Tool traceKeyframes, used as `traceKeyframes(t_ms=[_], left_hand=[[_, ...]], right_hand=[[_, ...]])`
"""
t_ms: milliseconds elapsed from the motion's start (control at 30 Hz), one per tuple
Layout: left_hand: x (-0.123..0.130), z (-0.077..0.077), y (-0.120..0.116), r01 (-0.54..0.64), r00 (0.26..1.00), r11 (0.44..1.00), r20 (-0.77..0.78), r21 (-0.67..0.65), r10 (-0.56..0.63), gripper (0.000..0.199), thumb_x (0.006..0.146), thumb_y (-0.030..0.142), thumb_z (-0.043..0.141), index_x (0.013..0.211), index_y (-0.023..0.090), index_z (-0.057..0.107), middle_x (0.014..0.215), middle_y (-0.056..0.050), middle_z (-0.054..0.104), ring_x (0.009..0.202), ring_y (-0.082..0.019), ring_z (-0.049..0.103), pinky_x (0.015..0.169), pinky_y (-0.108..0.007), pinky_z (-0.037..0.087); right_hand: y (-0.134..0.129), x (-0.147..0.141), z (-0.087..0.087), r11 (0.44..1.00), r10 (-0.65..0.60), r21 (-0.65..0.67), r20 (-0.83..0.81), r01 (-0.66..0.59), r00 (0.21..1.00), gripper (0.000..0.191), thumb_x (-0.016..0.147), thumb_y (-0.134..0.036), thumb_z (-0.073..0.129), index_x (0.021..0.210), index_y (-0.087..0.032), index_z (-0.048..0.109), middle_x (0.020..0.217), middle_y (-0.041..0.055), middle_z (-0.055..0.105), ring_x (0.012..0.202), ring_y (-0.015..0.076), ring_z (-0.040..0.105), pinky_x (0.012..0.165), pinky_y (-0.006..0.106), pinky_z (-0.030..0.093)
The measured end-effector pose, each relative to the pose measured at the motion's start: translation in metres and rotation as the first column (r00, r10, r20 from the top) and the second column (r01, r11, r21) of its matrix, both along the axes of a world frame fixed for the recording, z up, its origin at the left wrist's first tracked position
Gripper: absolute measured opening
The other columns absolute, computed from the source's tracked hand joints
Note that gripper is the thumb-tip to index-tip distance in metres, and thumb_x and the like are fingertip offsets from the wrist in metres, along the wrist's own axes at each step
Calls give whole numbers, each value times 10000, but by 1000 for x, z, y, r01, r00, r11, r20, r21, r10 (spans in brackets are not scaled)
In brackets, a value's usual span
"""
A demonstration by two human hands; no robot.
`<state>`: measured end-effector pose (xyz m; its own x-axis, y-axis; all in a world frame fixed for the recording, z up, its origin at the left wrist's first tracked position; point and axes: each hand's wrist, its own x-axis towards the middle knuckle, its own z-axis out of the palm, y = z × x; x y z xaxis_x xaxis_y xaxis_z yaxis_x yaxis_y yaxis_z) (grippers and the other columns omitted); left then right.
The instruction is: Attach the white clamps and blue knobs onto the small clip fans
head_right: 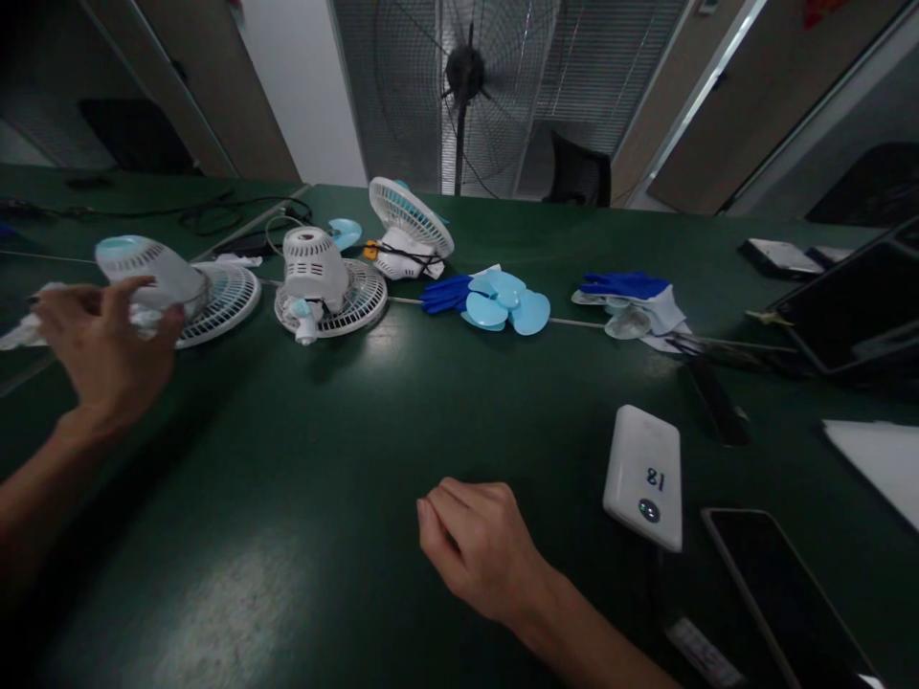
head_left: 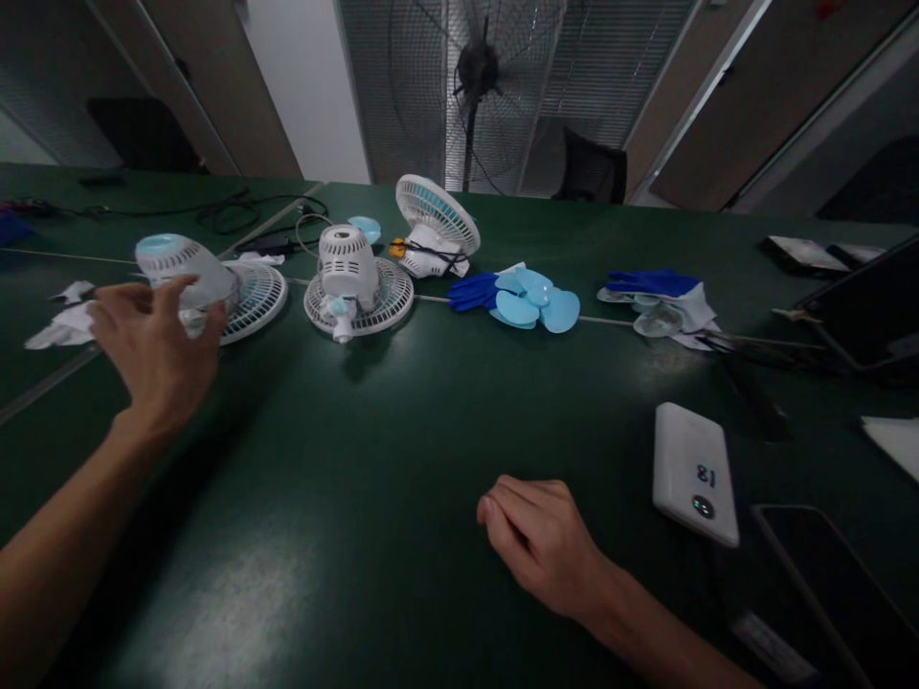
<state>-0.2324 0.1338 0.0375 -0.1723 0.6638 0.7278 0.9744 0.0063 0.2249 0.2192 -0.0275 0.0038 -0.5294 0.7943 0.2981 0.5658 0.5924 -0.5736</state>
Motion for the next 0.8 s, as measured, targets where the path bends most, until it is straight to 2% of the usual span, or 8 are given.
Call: traceKeyframes(t_ms=[67,133,200,267,367,433,567,800], left_hand=[[39,-2,3,182,973,983,-138,-30,-185,493,968,517,599,1367,232,553,1340,-122,504,1255,-371,447,1086,-634,336],[75,-8,10,332,921,932,-165,-148,-354,541,938,441,670,1416,237,520,1368,-118,509,1276,-361,456,1096,-581,376],[101,-18,20,362,910,918,-152,-164,-386,600,906,410,711,1433,219,497,1358,-129,527,1261,-348,477,1090,-530,415],[115,-28,27,346,935,934,-53,-90,-351,534,907,360,695,1382,178,532,1332,-152,538,1253,-346,491,1091,-512,430],[118,-37,30,324,936,946,144,3,-321,480,910,321,657,1345,159,540,1323,-156,538,1220,-308,541,1062,-460,483],[114,-38,28,334,924,942,192,14,-331,430,912,318,643,1306,164,561,1308,-145,553,1195,-289,569,1042,-441,505],[106,-37,28,330,933,943,138,35,-332,327,938,309,622,1242,189,612,1263,-130,592,1188,-299,575,1061,-469,478],[104,-41,35,255,965,967,57,0,-254,351,962,367,622,1289,238,612,1142,-122,608,1082,-331,582,970,-504,467]], right_hand=[[0,0,0,1000,6,-4,5,-6,1000,377,1049,-213,361,774,-169,616,657,0,568,572,107,512,574,295,329],[-1,0,1,1000,10,-9,15,-9,1000,375,1048,-212,358,783,-170,619,666,3,575,581,110,515,581,296,336],[-1,0,1,1000,12,-10,23,-12,1000,372,1047,-213,360,786,-170,621,672,4,579,586,111,517,586,298,339],[-1,0,1,1000,21,-14,27,-21,999,376,1048,-215,357,785,-171,623,669,4,578,582,111,513,582,296,338],[0,0,2,999,34,-18,34,-33,999,385,1048,-221,349,781,-176,623,660,4,574,574,115,504,577,298,335],[0,1,1,999,37,-26,45,-36,998,380,1048,-222,351,792,-176,627,670,7,581,583,118,510,584,303,335],[-1,2,-2,998,44,-39,49,-42,998,368,1050,-224,357,801,-174,624,682,5,581,592,117,515,595,301,337],[-1,2,-2,999,39,-21,68,-37,997,375,1045,-221,353,777,-180,612,672,0,570,587,118,502,594,304,332]])
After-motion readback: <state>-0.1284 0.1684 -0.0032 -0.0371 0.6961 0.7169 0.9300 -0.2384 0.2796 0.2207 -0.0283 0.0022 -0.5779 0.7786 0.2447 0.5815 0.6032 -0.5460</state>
